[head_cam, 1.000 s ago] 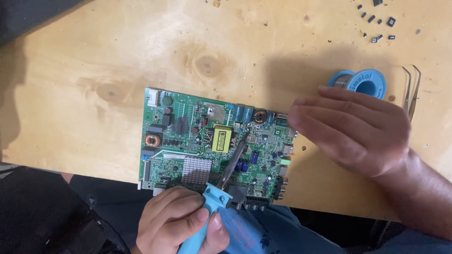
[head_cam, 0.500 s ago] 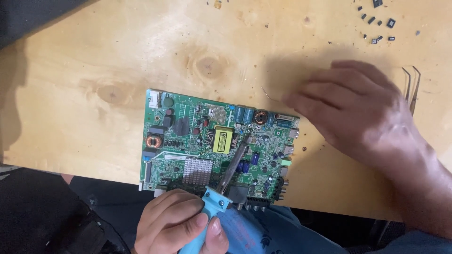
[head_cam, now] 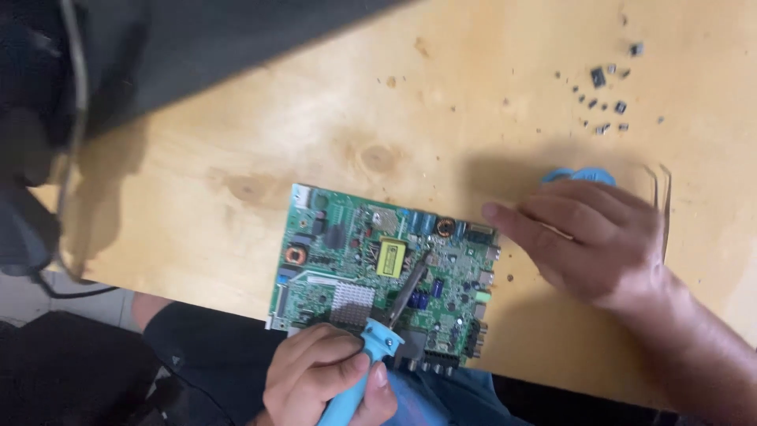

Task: Soldering electronic components onto a printed circuit board using a soldering iron and solder wire.

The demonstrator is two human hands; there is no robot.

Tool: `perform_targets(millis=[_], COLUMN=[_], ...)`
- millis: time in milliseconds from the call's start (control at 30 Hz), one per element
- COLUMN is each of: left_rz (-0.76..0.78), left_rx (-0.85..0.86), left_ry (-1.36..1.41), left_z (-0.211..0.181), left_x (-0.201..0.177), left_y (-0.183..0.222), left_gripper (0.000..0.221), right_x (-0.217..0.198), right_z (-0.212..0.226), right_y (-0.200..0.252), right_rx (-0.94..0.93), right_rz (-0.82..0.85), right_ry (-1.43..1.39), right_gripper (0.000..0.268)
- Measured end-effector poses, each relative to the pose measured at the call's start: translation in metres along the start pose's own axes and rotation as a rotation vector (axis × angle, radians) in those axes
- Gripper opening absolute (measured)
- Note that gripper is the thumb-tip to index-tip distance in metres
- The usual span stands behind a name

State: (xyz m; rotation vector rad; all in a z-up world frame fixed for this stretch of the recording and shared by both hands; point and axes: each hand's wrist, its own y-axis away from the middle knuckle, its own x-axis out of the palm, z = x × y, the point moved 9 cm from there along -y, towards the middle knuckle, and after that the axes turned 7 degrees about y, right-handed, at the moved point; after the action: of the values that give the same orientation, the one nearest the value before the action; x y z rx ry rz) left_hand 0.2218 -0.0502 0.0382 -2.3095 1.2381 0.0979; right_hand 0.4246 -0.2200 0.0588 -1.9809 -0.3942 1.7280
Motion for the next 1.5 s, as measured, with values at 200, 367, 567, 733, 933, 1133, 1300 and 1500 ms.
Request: perform_targets(millis=[200,367,567,733,933,1133,1300,1500], left_rz=[-0.165,-0.189,0.200,0.237,-0.179,0.067,0.191,0.260], left_rx=[0.011,-0.174,-0.382,-0.374,0.181,0.021,-0.054,-0.080], left_ry=[-0.038,-0.084,-0.271,-0.225,-0.040,-0.087,-0.106,-0.108], left_z=[-0.008,0.007,0.117,0.099,-0.025,0.001,0.016,0.023], left_x=[-0.001,-0.004,0.013,0.015,-0.004,0.003,0.015,0.021], left_y=[-0.004,0.017,0.081,0.069,-0.018,0.007,0.007,0.012], left_gripper=[0.023,0.023,0.032,0.025,0.020,0.019,0.016,0.014], right_x=[-0.009,-0.009,0.006,-0.004,0.010,0.010,0.023,0.026], right_z=[0.004,0.008,0.002,-0.016,-0.009,0.002,0.007,0.010], right_y=[-0.017,-0.016,0.009,-0.001,0.000,0.001,0.005,0.003], right_rx=[0.075,0.042,0.068,0.191,0.168,0.166,0.108,0.086], right_rz=[0.057,0.078,0.058,-0.003,0.181,0.183,0.166,0.130], right_ry=[-0.162,-0.207,-0.255,-0.200,-0.326,-0.301,-0.324,-0.317], right_gripper=[0.028,0.026,0.044,0.013,0.020,0.009,0.010,0.010])
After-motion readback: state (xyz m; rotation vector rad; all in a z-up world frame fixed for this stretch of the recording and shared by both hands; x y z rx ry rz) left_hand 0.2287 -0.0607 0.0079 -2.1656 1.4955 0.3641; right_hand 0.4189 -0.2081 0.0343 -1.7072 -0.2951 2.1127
